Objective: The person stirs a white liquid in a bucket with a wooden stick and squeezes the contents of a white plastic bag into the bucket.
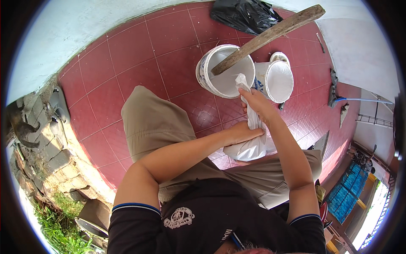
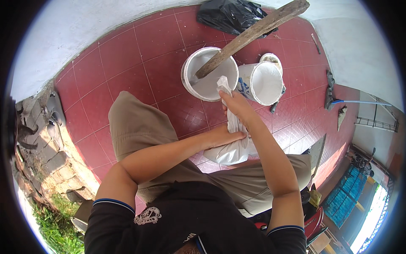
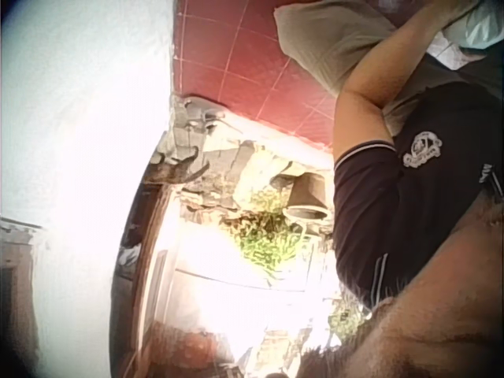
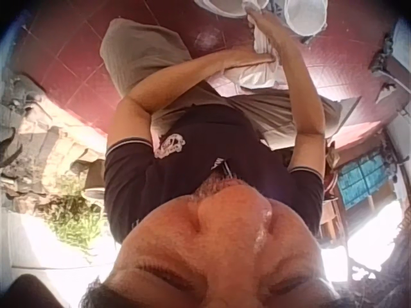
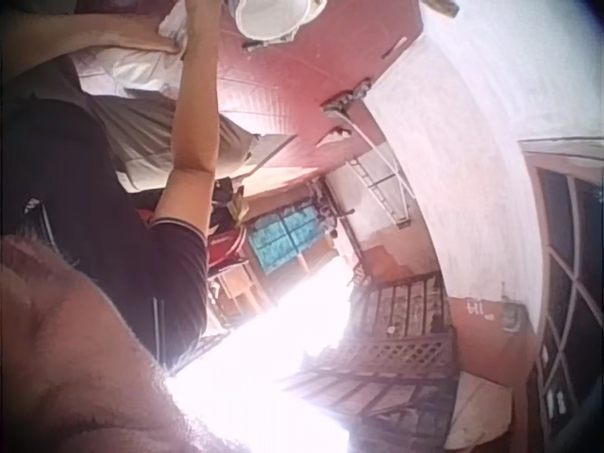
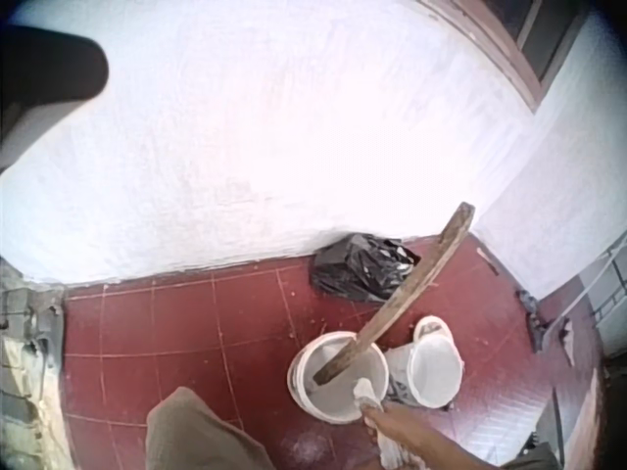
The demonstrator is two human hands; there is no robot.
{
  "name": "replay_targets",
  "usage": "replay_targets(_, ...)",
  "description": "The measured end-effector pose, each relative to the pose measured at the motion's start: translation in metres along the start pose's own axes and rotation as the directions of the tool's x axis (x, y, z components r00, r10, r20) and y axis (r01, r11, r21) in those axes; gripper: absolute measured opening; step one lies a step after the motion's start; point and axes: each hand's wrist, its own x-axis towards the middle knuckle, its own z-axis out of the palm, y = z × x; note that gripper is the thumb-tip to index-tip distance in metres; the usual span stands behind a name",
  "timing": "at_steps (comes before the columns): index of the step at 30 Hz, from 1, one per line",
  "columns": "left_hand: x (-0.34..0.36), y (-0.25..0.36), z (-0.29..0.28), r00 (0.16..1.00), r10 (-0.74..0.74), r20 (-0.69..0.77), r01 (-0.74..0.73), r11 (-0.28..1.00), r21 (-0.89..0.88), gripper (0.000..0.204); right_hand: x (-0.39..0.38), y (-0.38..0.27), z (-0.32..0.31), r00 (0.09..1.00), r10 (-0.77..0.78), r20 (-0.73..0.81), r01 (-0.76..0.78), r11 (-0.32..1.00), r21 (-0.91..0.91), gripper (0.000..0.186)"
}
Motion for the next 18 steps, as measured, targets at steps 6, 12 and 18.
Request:
replay_targets(6, 0.003, -0.006, -0.003, 0.998, 0.051, -0.025, -0.048, 0.994, 0.101, 0.050, -0.001, 0.006, 0.001, 0.995, -0.083, -0.050, 0.084, 0.996, 0.022, 0.036)
replay_targets(12, 0.010, -0.019, -0.002, 0.998, 0.032, -0.049, -0.021, 0.976, 0.218, 0.049, -0.008, 0.011, 0.005, 0.989, -0.122, -0.089, 0.118, 0.992, -0.046, 0.036)
replay_targets(18, 0.016, -0.024, -0.004, 0.997, 0.023, -0.067, 0.000, 0.947, 0.322, 0.050, -0.009, 0.022, 0.003, 0.971, -0.211, -0.112, 0.210, 0.978, -0.015, 0.035)
